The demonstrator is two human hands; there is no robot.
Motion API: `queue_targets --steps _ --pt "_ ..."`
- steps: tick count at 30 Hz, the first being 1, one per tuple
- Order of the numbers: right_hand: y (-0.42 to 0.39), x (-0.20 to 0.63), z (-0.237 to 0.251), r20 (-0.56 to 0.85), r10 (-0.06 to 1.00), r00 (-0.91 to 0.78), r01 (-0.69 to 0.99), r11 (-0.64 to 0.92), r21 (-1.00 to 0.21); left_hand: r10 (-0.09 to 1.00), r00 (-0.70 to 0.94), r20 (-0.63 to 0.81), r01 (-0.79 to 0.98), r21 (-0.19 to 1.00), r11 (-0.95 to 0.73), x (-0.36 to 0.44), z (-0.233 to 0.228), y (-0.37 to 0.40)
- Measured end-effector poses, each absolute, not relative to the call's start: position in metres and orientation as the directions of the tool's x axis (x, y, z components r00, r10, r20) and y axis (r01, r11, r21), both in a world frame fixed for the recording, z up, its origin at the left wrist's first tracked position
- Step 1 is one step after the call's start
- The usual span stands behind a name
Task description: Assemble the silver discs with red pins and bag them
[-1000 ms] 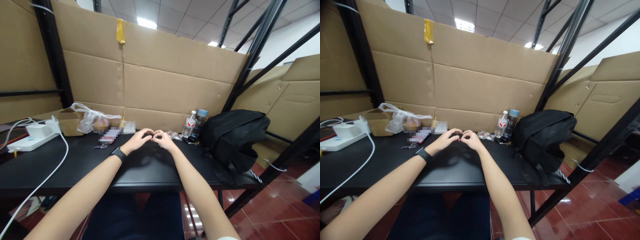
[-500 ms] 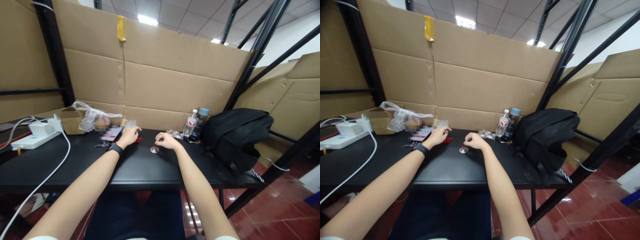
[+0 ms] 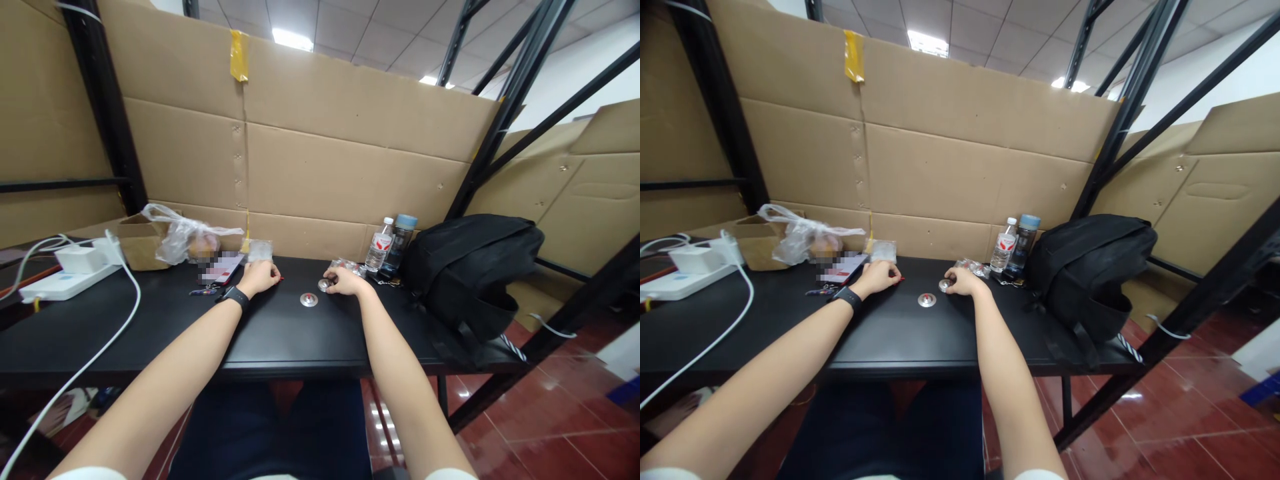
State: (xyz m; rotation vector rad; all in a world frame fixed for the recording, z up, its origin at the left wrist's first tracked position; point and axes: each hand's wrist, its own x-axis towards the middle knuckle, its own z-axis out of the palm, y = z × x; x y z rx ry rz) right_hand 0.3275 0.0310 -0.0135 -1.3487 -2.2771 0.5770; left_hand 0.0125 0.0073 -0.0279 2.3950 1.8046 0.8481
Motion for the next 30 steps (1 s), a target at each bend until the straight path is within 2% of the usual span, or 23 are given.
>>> queue_targets --steps 6,14,17,20,24,27,30 --pt "0.031 0.326 -0.014 0.201 0.856 -0.477 0.656 0.499 -0.566 0.881 0.153 0.448 0.876 0.351 -0.330 0.016 -0.026 0.004" --pt "0.032 0.328 -0.014 0.213 0.860 -0.464 0.672 0.498 -0.548 0.841 0.164 0.516 0.749 0.490 -0.446 0.029 -0.015 -0.003" --pt "0.026 0.325 -0.009 0.256 0.854 -0.453 0.657 0.514 -0.552 0.834 0.181 0.522 0.714 0.514 -0.476 0.033 -0.013 -0.006" --pt "0.016 0.313 -0.001 0.326 0.832 -0.449 0.541 0.544 -0.642 0.820 0.205 0.535 0.686 0.519 -0.510 0.038 -0.010 -0.012" --pt "0.001 0.285 0.004 0.421 0.805 -0.418 0.217 0.539 -0.814 0.801 0.214 0.560 0.644 0.536 -0.546 0.048 -0.006 -0.020" --pt "-0.008 0.266 0.004 0.469 0.797 -0.381 0.066 0.529 -0.846 0.775 0.177 0.607 0.613 0.548 -0.569 0.055 -0.007 -0.022" --pt "-0.014 0.255 0.003 0.481 0.799 -0.361 0.019 0.522 -0.853 0.721 0.133 0.681 0.565 0.546 -0.619 0.058 -0.011 -0.019"
